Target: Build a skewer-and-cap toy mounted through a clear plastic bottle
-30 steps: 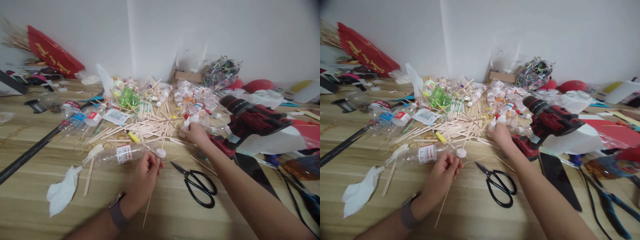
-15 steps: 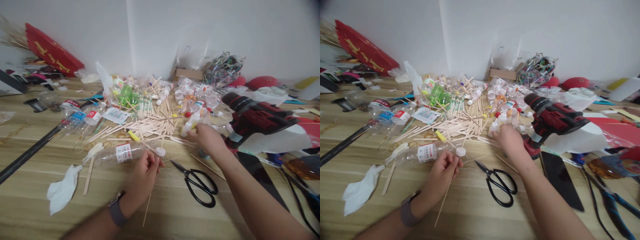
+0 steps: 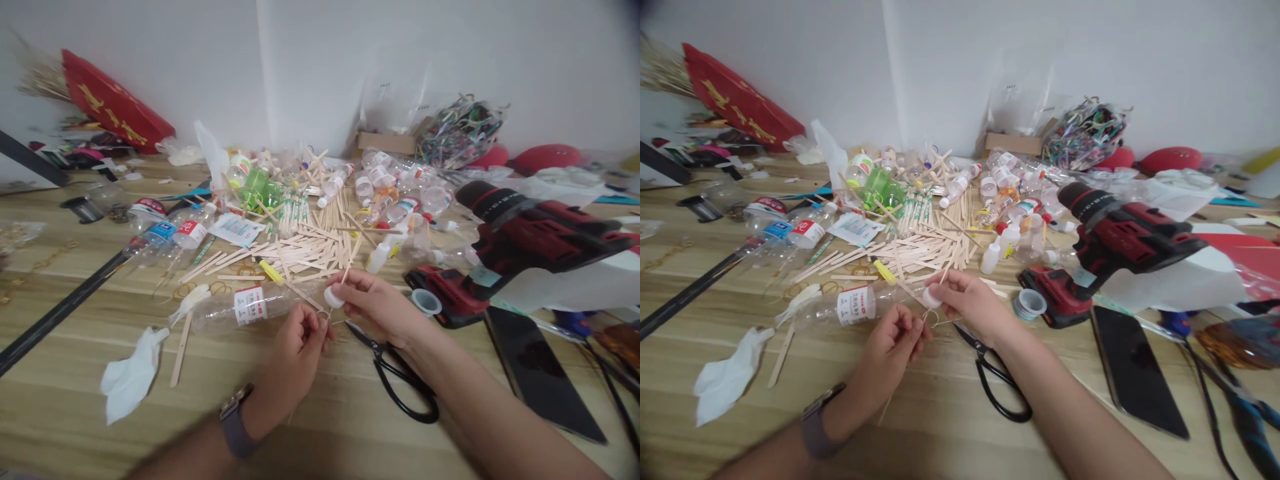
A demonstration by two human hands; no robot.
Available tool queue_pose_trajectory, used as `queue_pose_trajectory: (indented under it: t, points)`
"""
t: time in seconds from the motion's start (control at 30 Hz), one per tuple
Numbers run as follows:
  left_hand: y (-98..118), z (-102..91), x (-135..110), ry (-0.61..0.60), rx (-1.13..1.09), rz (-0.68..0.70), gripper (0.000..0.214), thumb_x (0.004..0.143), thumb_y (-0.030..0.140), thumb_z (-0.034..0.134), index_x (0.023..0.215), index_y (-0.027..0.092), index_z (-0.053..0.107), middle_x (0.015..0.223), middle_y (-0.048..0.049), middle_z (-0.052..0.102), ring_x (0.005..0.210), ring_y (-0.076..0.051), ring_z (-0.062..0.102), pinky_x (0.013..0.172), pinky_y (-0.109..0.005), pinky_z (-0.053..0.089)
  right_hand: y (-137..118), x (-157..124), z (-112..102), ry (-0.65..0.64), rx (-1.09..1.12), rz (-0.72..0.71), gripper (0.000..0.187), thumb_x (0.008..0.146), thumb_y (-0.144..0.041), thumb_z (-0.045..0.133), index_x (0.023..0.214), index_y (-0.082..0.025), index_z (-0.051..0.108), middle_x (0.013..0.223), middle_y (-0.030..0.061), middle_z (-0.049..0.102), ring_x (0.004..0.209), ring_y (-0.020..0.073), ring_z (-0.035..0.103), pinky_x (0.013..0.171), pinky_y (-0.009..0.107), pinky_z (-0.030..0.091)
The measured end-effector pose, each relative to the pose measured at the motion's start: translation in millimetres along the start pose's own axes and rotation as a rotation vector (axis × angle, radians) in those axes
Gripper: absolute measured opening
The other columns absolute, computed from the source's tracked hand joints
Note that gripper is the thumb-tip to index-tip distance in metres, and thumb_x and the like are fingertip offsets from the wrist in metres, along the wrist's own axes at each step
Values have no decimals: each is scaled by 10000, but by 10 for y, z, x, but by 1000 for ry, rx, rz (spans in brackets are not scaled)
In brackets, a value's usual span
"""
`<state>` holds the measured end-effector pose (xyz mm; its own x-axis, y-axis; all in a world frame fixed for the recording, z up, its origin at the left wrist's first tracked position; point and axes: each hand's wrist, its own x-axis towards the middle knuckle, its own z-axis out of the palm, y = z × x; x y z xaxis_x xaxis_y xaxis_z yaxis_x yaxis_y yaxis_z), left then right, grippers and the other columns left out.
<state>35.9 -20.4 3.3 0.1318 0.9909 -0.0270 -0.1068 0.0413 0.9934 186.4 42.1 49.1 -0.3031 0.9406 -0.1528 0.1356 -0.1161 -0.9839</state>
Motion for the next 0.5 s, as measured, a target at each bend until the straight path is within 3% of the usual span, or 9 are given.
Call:
queue_pose_trajectory:
  t: [0.13,0.37,0.5]
  points:
    - [-8,-5,-7,-18,11,7,174,930,339,480,831,222,397,786,11,593,646,-118,506,590,-247,407,-175,51,-166,47,-16,-65,326,764,-503,638,825,-185,676,681,-28,546,563,83,419,517,220,338]
    - [-40,-55,10,64,183,56,106,921,306,506,883,209,491,830,-15,609,762,-156,568,704,-281,440,-388,32,-416,27,-285,-163,356,829,-535,521,803,-219,682,630,-8,517,560,131,395,525,273,286]
    - [72,-51,-14,148,326,181,141,916,275,521,1040,213,548,1052,-63,615,916,-183,576,830,-307,449,-406,-17,-432,-23,-238,-167,363,837,-544,515,800,-222,679,674,9,544,591,141,420,547,277,318]
